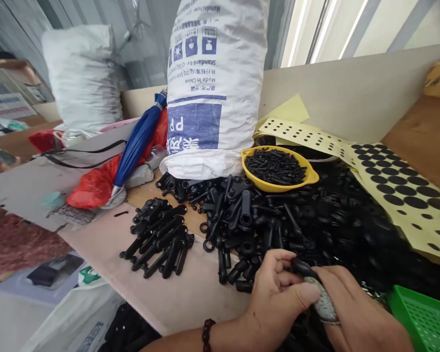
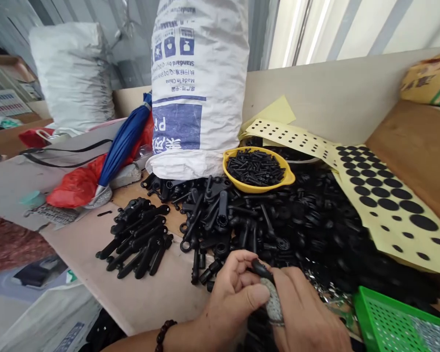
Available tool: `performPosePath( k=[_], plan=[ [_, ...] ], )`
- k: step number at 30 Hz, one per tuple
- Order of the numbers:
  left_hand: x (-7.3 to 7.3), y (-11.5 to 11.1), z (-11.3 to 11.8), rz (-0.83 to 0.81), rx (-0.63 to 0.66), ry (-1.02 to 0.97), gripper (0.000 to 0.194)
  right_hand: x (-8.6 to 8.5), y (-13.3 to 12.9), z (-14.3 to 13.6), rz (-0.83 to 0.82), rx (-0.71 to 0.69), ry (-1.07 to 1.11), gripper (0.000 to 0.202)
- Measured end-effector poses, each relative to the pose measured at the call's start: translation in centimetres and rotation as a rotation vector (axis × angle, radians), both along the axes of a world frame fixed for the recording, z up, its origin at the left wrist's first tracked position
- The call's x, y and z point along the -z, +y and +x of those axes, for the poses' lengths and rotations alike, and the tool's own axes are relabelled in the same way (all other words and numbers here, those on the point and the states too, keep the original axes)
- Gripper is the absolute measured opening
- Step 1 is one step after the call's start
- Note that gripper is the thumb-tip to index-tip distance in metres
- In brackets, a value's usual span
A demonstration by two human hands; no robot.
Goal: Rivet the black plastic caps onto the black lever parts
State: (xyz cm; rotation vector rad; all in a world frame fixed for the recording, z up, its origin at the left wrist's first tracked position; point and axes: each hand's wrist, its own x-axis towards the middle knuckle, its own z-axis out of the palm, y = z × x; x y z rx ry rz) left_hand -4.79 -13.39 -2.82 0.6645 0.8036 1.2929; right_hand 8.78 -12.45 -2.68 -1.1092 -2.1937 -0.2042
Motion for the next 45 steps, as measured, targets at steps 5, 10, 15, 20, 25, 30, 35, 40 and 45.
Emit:
performPosePath(
  k=[5, 10, 15, 20, 25, 30, 35, 40, 45],
  plan=[
    [-0.5, 0.7, -1.2, -0.078, 0.02, 0.104, 0.045, 0.7, -0.6, -0.1, -0.131, -0.099, -0.033, 0.038],
    [-0.3, 1.0, -4.7, 0.058, 0.167, 0.66, 0.04, 1.1, -0.3, 0.1, -0.285, -0.288, -0.038, 0.043],
    [-0.8, 1.0, -8.5, 0.522, 0.102, 1.313, 0.037, 0.3, 0.0, -0.6, -0.044, -0.264, -0.067, 0.046],
    [-2.6, 2.1, -13.8, 0.753, 0.17, 1.77, 0.031, 0.5, -0.4, -0.7, 0.002, -0.232, -0.139, 0.051],
    [-4.2, 3.6, -15.9, 0.797, 0.521, 1.995, 0.027, 0.7, -0.3, -0.8, -0.054, -0.225, -0.142, 0.051],
    [-4.3, 4.3, -15.9, 0.864, 0.58, 1.976, 0.022, 0.7, -0.4, -0.5, -0.099, -0.216, -0.114, 0.05],
    [-4.2, 5.5, -16.1, 0.926, 0.592, 1.964, 0.02, 0.5, -0.7, -0.3, -0.123, -0.212, -0.103, 0.05],
    [-4.4, 7.9, -15.8, 0.971, 0.461, 1.767, 0.021, -0.2, -0.2, -1.1, -0.16, -0.214, -0.023, 0.048],
    [-5.6, 8.4, -14.2, 0.818, 0.274, 1.515, 0.015, -0.3, 0.7, -2.5, -0.306, -0.194, 0.084, 0.045]
  ],
)
